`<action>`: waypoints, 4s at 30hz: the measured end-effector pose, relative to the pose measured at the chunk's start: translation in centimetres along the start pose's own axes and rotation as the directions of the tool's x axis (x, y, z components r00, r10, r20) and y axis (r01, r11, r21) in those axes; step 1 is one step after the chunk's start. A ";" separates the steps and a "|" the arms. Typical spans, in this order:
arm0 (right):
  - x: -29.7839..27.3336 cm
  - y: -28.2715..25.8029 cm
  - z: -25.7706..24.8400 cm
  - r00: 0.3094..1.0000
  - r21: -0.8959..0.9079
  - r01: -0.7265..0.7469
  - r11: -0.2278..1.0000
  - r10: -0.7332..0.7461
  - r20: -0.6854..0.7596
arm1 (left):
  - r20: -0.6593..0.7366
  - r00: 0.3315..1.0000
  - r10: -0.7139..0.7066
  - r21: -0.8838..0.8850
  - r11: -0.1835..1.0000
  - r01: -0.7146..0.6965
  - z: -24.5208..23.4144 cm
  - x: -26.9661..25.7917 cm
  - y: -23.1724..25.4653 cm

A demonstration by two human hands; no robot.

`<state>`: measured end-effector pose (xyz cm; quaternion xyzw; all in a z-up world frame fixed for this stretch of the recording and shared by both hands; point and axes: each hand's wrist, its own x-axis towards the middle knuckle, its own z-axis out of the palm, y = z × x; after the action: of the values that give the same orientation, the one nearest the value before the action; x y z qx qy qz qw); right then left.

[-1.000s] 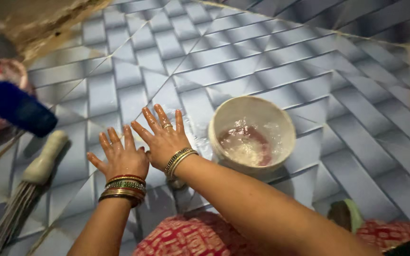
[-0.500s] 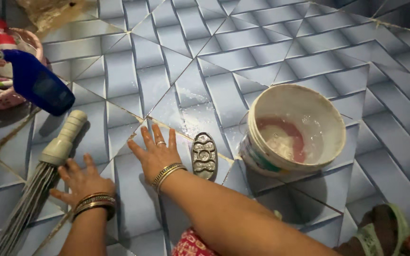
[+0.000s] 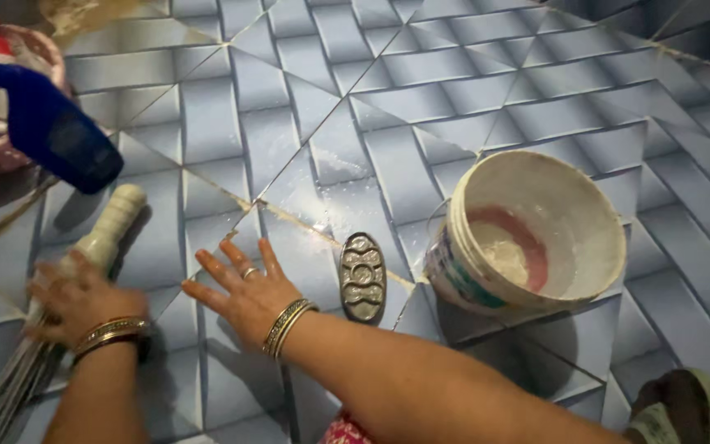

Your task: The person splashes water from a bucket onto the tiled floor and scrubs the surface with a handheld broom.

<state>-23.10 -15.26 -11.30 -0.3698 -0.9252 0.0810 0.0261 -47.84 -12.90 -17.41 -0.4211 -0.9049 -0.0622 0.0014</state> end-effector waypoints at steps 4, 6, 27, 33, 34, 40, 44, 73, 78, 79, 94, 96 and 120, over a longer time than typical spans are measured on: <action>-0.2 0.0 0.1 1.000 0.040 0.004 0.999 -0.004 -0.006 | 0.136 0.974 -0.183 -0.082 0.977 0.195 -1.5 0.9 -1.7; 0.0 -0.1 0.5 1.000 0.009 0.002 1.000 -0.002 0.012 | 0.166 0.976 -0.141 0.006 0.990 0.142 -1.4 2.1 -2.4; -3.5 4.2 -1.3 0.948 0.064 -0.303 0.951 0.308 -0.084 | 0.246 0.889 0.386 0.015 0.916 -0.401 -4.8 -13.9 8.4; -7.5 5.1 -6.0 0.913 -0.038 -0.350 0.936 0.331 -0.239 | 0.007 0.807 0.591 -0.032 0.807 -0.590 -11.2 -14.1 10.9; -8.1 5.5 -7.2 0.918 -0.030 -0.359 0.933 0.347 -0.192 | -0.014 0.790 0.613 -0.029 0.789 -0.613 -12.1 -14.3 11.6; -13.6 10.9 -14.1 0.896 -0.181 -0.323 0.929 0.238 -0.375 | -0.065 0.711 0.701 -0.088 0.705 -0.703 -16.7 -16.1 17.8; -19.2 14.5 -17.6 0.841 -0.181 -0.337 0.924 0.209 -0.499 | -0.094 0.640 0.763 -0.080 0.635 -0.768 -19.3 -18.6 23.2; -34.9 33.0 -2.4 0.224 0.452 -0.782 0.430 0.869 -0.441 | 0.369 0.354 0.859 -0.100 0.415 -0.904 -12.5 -31.3 38.3; -28.5 32.7 -6.5 0.329 0.384 -0.583 0.716 0.641 -0.694 | 0.263 0.350 0.899 -0.112 0.389 -0.915 -12.1 -30.7 38.8; -28.8 32.4 -7.2 0.330 0.348 -0.591 0.727 0.612 -0.719 | 0.278 0.343 0.897 -0.132 0.390 -0.911 -12.1 -30.5 39.1; -24.7 26.3 -9.9 0.712 0.268 -0.516 0.814 0.581 -0.395 | 0.379 0.419 0.825 -0.201 0.516 -0.833 -13.0 -30.7 39.6; -24.5 26.6 -9.6 0.698 0.255 -0.526 0.811 0.583 -0.415 | 0.317 0.401 0.860 -0.231 0.480 -0.846 -12.6 -30.4 39.6; -28.2 25.5 -10.4 0.777 0.139 -0.597 0.790 0.612 -0.143 | -0.050 0.600 0.798 0.327 0.581 -0.745 -8.5 -31.2 39.3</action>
<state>15.81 -15.13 -5.00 -0.6515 -0.7467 0.0909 0.0985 1.82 -12.55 -6.26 -0.7610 -0.6244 0.0297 0.1733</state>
